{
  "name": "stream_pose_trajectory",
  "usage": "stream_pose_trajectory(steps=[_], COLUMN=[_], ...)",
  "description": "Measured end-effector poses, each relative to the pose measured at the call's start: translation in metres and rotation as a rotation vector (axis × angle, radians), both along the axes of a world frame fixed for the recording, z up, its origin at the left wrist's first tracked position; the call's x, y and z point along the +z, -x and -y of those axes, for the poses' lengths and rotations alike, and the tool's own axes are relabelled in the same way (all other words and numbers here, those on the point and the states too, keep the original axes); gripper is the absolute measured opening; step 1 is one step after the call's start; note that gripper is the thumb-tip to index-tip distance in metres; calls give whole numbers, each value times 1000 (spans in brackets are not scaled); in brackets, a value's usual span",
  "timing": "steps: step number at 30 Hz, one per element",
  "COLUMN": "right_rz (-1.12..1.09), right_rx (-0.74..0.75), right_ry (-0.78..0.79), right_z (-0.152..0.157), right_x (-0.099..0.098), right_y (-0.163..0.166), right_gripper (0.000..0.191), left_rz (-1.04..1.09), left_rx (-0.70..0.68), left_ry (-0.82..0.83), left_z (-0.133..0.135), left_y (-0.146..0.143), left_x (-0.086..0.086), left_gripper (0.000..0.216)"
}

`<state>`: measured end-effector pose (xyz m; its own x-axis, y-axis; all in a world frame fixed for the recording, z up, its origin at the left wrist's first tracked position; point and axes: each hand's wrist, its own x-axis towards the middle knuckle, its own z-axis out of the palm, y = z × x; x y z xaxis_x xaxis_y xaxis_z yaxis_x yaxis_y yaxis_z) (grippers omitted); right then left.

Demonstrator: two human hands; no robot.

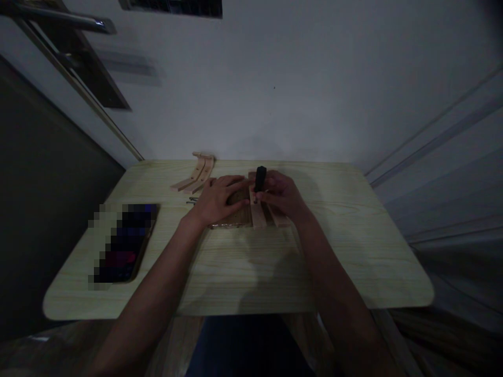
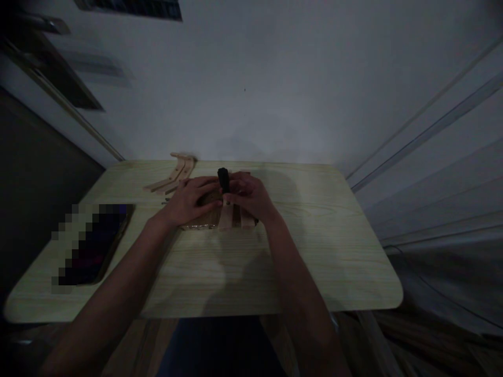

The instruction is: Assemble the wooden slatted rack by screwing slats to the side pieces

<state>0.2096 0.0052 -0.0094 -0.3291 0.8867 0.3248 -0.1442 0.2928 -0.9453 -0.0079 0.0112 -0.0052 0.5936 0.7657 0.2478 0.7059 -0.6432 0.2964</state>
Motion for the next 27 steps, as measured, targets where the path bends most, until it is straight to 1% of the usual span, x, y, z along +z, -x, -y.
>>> stream_pose_trajectory(steps=[3, 5, 9, 12, 18, 22, 27], right_rz=[-5, 11, 50, 71, 79, 90, 94], right_rx=[-6, -8, -10, -27, -59, -94, -86], right_ry=[24, 30, 21, 54, 145, 145, 99], right_z=[0, 1, 2, 2, 1, 2, 2], right_x=[0, 1, 3, 3, 1, 2, 2], right_y=[1, 1, 2, 2, 3, 3, 2], right_gripper=[47, 49, 31, 27, 33, 37, 41], left_rz=[6, 6, -1, -5, -8, -5, -7], left_rx=[2, 7, 14, 13, 17, 9, 16], left_ry=[-3, -11, -23, -26, -14, -22, -11], left_z=[0, 0, -1, -1, 0, 0, 0], left_y=[0, 0, 1, 0, 0, 0, 0], left_x=[0, -1, -2, -2, 0, 0, 1], left_gripper=[54, 54, 55, 55, 53, 54, 55])
